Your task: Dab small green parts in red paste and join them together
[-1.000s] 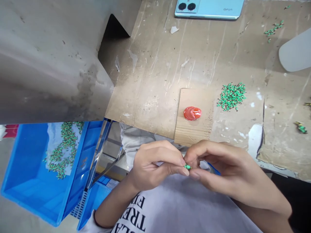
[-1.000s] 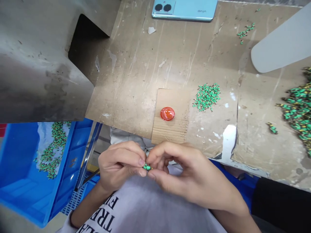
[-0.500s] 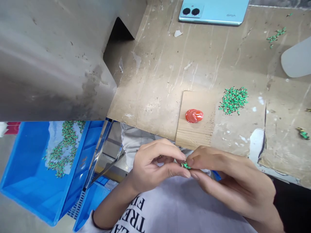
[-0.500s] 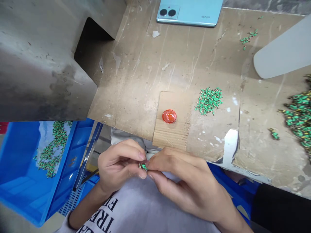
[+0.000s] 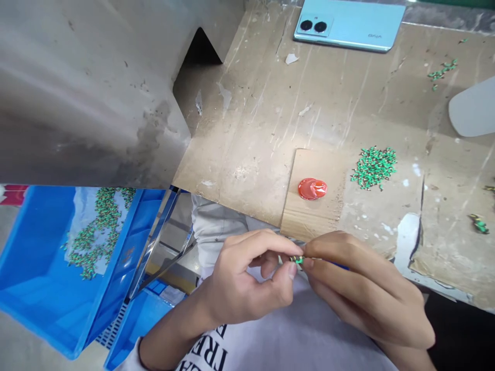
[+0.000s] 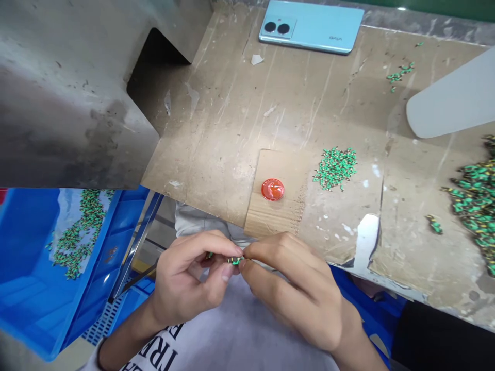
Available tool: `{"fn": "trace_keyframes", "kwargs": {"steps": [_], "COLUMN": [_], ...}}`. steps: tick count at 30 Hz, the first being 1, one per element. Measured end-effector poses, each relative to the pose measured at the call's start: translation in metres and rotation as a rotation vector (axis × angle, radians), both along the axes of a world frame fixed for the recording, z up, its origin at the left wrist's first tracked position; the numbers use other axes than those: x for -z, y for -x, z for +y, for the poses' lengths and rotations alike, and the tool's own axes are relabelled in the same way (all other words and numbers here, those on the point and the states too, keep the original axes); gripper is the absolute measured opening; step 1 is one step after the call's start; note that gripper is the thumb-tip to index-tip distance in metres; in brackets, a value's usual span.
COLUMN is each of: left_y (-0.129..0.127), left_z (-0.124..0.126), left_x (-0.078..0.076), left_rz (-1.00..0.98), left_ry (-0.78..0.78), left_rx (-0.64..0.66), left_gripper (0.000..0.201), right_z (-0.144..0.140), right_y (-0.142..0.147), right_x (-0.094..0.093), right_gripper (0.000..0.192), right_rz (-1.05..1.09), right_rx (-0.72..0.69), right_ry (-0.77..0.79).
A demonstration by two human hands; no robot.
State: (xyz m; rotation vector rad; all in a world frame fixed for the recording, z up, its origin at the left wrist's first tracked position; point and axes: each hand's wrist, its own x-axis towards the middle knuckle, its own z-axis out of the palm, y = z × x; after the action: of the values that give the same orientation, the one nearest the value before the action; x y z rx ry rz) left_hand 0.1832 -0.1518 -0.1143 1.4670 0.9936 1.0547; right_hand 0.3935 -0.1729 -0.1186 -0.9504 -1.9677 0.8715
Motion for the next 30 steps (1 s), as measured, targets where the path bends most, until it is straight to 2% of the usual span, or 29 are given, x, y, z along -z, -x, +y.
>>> {"fn": "trace_keyframes", "kwargs": {"steps": [6,10,15,20,25,30], "left_y": [0.001,-0.001,-0.004,-0.003,-0.005,-0.010], "left_z": [-0.005,-0.003,0.000,0.000,0.006,0.007], "left_x": [0.003,0.002,-0.002,-0.003,-0.002,0.007], "left_rz": [-0.028,-0.058,-0.075,-0.096,-0.083,-0.120], "left_ry": [0.158,0.247,0.364,0.456,0.452,0.470], "left_rx": [0.000,0.003,-0.037,-0.025,-0.067,-0.061], "left_gripper": [0.010,0.007,0.009,0.006,0.005,0.009], "right_z": [0.003,0.003,0.001,0.001,0.001,0.003], "right_y": [0.006,0.011,0.009,0.007,0.009,0.013], "right_x": [-0.007,-0.009,-0.004,0.004,0.006,0.011], "right_gripper": [0.027,0.028,0.026,0.033,0.026,0.021], "right_rz": [-0.003,0.007,-0.072,-0.095,-0.133,-0.139], "right_rx": [0.076,0.112,0.035,0.048,0.038,0.078], "right_ry": [0.101,0.137,-0.050,-0.091,-0.157,-0.223]}}
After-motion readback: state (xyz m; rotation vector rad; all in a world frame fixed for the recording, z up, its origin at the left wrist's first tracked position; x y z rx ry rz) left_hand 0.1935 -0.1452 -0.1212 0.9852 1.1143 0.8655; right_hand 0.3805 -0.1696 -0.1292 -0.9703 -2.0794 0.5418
